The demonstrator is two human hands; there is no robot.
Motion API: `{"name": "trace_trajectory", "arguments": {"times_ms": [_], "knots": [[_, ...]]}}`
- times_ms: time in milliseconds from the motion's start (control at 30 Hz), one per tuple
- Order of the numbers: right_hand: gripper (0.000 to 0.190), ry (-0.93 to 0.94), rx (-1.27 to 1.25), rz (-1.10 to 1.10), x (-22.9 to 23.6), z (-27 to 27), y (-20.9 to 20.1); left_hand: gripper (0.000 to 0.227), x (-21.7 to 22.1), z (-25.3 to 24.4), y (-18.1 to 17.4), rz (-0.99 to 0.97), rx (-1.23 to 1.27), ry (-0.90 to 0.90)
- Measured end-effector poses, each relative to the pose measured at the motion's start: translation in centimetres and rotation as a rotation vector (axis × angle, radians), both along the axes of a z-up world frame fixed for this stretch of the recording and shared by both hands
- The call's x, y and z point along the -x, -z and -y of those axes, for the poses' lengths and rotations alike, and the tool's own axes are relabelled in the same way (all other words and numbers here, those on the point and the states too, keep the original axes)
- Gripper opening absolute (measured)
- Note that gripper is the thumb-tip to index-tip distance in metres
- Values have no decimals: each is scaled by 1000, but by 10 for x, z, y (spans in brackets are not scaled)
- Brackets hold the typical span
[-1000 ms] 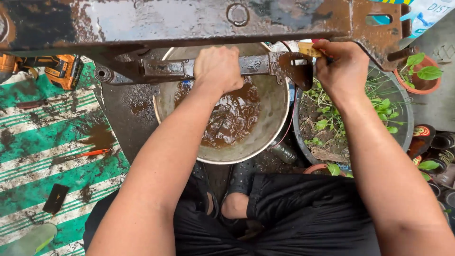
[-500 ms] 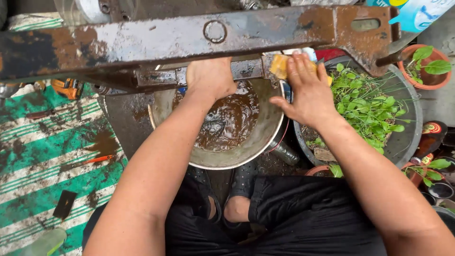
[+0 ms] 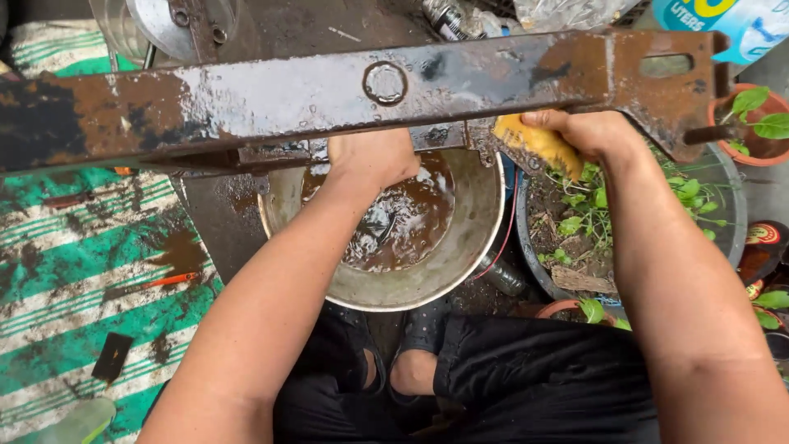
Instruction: Cleaning a motorcycle swingarm using a sponge and a bucket of cleaning solution.
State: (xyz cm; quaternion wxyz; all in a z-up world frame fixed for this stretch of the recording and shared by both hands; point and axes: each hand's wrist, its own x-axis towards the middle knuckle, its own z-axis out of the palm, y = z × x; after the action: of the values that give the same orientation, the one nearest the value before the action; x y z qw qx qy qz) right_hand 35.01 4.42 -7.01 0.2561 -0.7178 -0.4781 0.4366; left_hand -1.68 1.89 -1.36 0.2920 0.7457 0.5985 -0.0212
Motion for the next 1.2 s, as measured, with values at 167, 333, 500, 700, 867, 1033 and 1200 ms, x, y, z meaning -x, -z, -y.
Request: {"name": "trace_trajectory", "arguments": {"times_ms": [167, 333, 500, 700, 867, 1033, 1200], "knots": [[73, -552, 244, 228, 13, -70, 67, 19, 0, -1, 5, 68, -19, -45], [54, -425, 419, 141, -71, -62, 70, 18, -1, -2, 12, 66, 69, -23], [63, -422, 250, 104, -116, -46, 123, 21, -3, 0, 34, -15, -57, 54], [43, -602, 371, -88, 22, -20, -36, 20, -6, 5, 39, -89, -157, 88], [47, -477, 488, 144, 85, -22, -70, 18, -7, 0, 49, -24, -125, 32], [60, -339, 589, 370, 110, -14, -113, 33, -12, -7, -7, -128, 23, 8], [112, -184, 853, 453, 108, -1, -133, 41, -18, -7, -19, -253, 182, -7]]}}
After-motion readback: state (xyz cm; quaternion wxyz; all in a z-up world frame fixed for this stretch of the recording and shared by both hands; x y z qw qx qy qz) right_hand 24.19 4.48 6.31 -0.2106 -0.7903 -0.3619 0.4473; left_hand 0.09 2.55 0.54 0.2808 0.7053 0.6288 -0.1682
